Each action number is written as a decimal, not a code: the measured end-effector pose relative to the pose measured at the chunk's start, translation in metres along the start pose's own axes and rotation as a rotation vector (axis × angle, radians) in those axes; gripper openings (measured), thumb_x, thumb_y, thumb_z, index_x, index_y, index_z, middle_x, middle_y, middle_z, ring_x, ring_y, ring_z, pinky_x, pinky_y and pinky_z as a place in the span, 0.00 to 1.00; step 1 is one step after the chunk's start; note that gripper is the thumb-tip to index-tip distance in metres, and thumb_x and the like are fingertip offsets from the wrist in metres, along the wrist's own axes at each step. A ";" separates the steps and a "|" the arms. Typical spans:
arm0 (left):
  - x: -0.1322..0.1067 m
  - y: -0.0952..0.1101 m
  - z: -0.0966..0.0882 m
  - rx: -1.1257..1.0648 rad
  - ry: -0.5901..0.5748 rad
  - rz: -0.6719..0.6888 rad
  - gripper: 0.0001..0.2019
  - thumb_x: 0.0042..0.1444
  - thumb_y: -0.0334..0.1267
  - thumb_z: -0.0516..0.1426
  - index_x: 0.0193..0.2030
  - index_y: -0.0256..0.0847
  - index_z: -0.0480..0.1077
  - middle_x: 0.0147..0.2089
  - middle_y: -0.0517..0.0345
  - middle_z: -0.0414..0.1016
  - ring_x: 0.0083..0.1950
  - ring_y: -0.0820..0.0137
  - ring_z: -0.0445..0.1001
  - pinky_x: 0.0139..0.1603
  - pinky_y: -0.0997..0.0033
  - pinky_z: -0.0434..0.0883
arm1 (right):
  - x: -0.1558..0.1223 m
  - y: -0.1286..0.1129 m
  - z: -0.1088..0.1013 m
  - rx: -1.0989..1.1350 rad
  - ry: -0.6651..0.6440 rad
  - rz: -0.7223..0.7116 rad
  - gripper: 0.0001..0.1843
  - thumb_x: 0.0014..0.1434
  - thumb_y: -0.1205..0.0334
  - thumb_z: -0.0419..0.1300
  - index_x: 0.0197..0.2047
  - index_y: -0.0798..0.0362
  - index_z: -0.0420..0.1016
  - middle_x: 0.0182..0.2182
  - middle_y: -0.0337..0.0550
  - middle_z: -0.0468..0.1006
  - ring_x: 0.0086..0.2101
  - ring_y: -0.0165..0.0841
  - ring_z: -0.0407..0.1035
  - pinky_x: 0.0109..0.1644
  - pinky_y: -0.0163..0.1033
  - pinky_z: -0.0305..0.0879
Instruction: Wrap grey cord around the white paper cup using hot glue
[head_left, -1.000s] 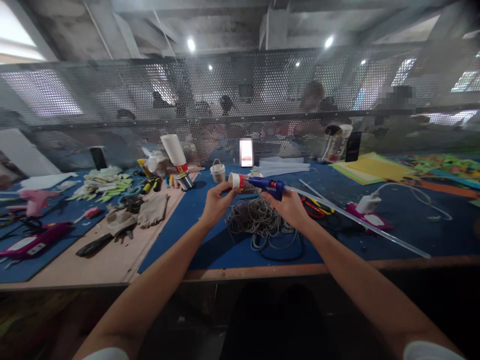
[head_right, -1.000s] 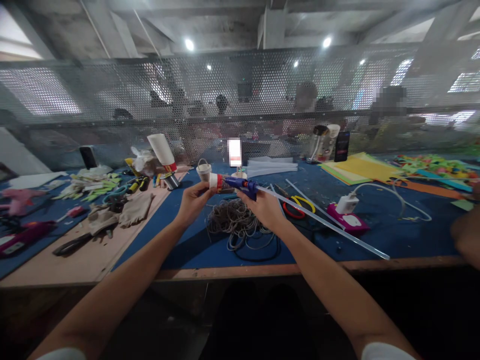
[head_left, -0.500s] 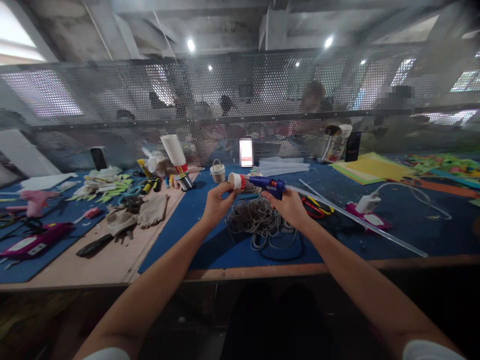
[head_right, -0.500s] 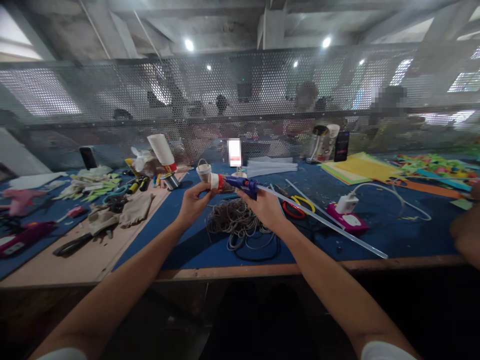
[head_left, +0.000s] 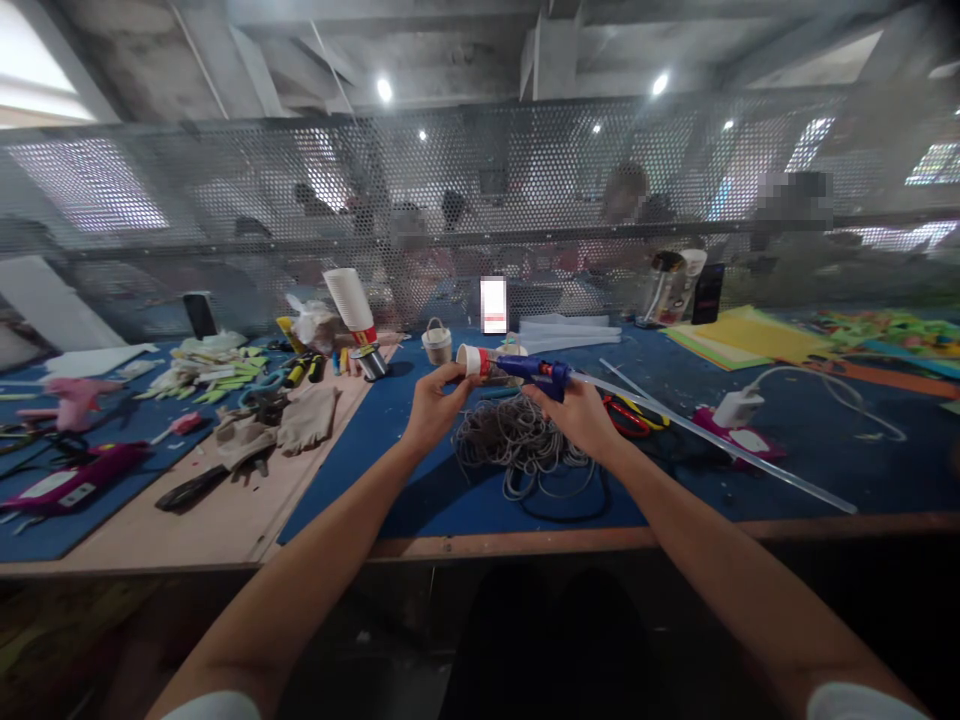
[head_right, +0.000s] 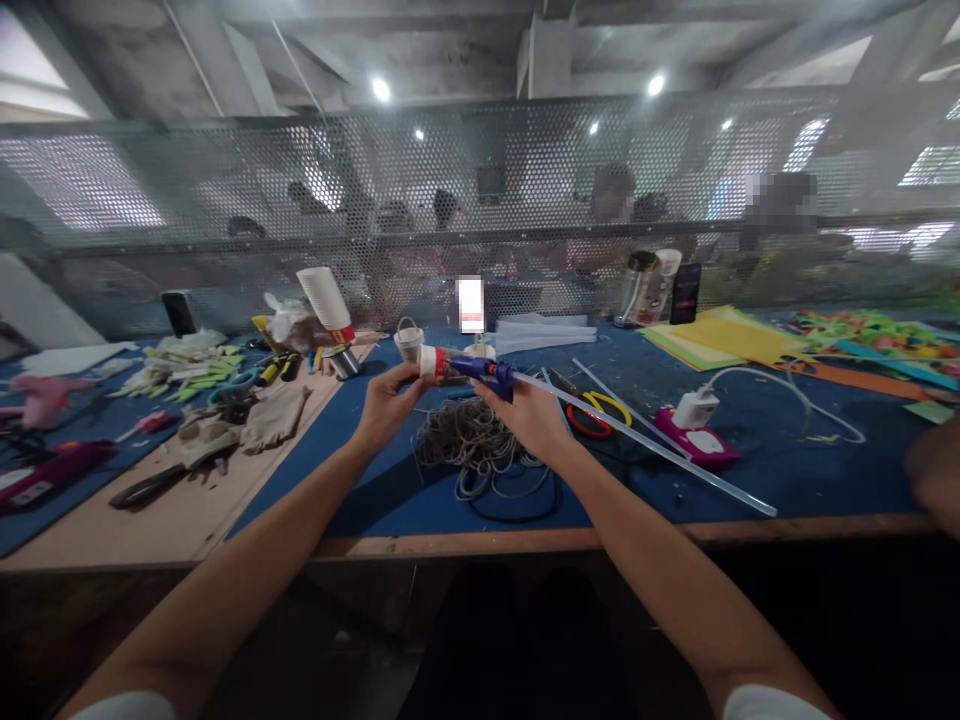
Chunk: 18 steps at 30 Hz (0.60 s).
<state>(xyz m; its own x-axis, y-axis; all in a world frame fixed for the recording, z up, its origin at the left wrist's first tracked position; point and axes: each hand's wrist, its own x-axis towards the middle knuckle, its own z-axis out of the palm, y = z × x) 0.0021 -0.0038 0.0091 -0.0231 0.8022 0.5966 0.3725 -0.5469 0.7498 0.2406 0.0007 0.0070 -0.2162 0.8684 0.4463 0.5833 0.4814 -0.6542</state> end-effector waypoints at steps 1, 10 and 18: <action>0.000 -0.002 0.000 -0.011 0.001 -0.006 0.12 0.57 0.44 0.60 0.37 0.37 0.79 0.36 0.55 0.79 0.40 0.65 0.74 0.44 0.70 0.69 | 0.000 0.000 0.000 -0.006 -0.005 -0.002 0.25 0.62 0.37 0.57 0.32 0.51 0.78 0.19 0.39 0.76 0.23 0.37 0.72 0.31 0.38 0.63; 0.006 -0.015 -0.002 -0.110 0.031 -0.031 0.13 0.57 0.46 0.60 0.37 0.38 0.79 0.35 0.56 0.78 0.38 0.67 0.73 0.42 0.70 0.69 | 0.000 0.003 0.005 -0.142 0.000 -0.063 0.23 0.63 0.41 0.57 0.39 0.51 0.81 0.20 0.42 0.77 0.27 0.41 0.74 0.34 0.40 0.64; 0.006 -0.010 -0.004 -0.124 0.019 -0.053 0.14 0.57 0.47 0.61 0.39 0.37 0.79 0.37 0.56 0.79 0.39 0.66 0.73 0.43 0.69 0.69 | -0.002 -0.001 0.003 -0.154 -0.014 -0.088 0.22 0.63 0.42 0.58 0.38 0.51 0.81 0.21 0.42 0.77 0.28 0.40 0.74 0.35 0.39 0.64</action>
<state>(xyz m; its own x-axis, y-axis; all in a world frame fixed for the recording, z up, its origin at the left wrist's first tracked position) -0.0056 0.0057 0.0061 -0.0581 0.8266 0.5597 0.2528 -0.5302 0.8093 0.2379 -0.0013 0.0053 -0.2822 0.8256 0.4887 0.6745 0.5329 -0.5109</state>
